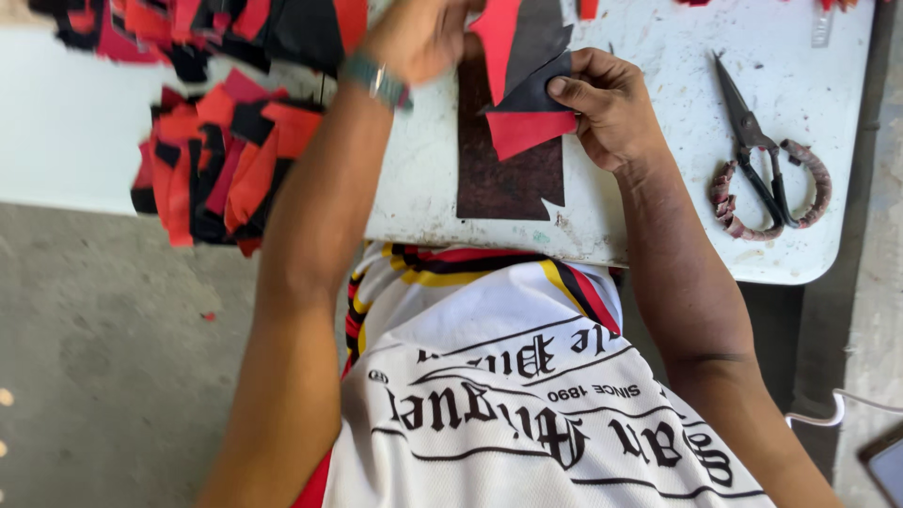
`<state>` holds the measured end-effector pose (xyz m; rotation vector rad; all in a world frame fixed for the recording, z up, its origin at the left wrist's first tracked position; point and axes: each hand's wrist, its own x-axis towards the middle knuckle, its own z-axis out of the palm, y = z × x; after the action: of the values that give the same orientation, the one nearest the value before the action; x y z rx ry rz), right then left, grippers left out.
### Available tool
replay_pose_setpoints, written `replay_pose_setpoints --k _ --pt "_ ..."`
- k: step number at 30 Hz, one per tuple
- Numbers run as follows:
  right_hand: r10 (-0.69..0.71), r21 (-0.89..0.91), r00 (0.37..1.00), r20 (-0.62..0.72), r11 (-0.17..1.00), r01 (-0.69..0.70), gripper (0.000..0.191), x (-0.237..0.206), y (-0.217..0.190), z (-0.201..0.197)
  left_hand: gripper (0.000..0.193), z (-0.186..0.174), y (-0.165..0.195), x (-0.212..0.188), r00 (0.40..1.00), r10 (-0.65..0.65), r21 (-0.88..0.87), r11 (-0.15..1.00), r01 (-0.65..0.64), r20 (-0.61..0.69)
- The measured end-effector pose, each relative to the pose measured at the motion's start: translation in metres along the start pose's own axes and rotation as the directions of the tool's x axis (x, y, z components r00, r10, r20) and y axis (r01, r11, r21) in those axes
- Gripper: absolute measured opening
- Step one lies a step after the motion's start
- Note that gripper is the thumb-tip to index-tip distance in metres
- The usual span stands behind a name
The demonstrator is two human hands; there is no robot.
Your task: The person assembles red and black fabric pieces by hand, aligning and folding them on a white table. They use scissors to trim edges and apply adhesive from a small jar to join the pieces. The person repeatedly picks up, aligns, and presses the fabric pieces together.
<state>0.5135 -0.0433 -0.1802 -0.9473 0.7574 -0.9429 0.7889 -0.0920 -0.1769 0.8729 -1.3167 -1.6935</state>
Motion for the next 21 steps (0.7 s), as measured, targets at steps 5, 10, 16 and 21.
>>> replay_pose_setpoints --k 5,10,16,21 --pt "-0.042 -0.018 0.999 0.018 0.999 0.042 0.019 -0.005 -0.002 -0.009 0.07 0.036 -0.039 -0.038 0.952 0.194 -0.483 0.874 -0.058 0.236" --pt "-0.119 -0.019 0.992 0.03 0.993 0.12 0.016 -0.005 0.001 -0.017 0.1 0.056 -0.043 -0.052 0.959 0.223 -0.448 0.885 -0.125 0.173" --pt "-0.266 -0.144 0.964 -0.002 0.954 0.262 0.019 -0.006 0.009 -0.015 0.102 0.11 -0.038 -0.056 0.861 0.502 0.639 0.687 -0.345 -0.075" --pt "-0.261 -0.255 0.965 -0.04 0.936 0.242 0.021 -0.01 0.0 -0.013 0.028 0.116 -0.053 -0.043 0.906 0.316 -0.07 0.935 -0.348 -0.283"
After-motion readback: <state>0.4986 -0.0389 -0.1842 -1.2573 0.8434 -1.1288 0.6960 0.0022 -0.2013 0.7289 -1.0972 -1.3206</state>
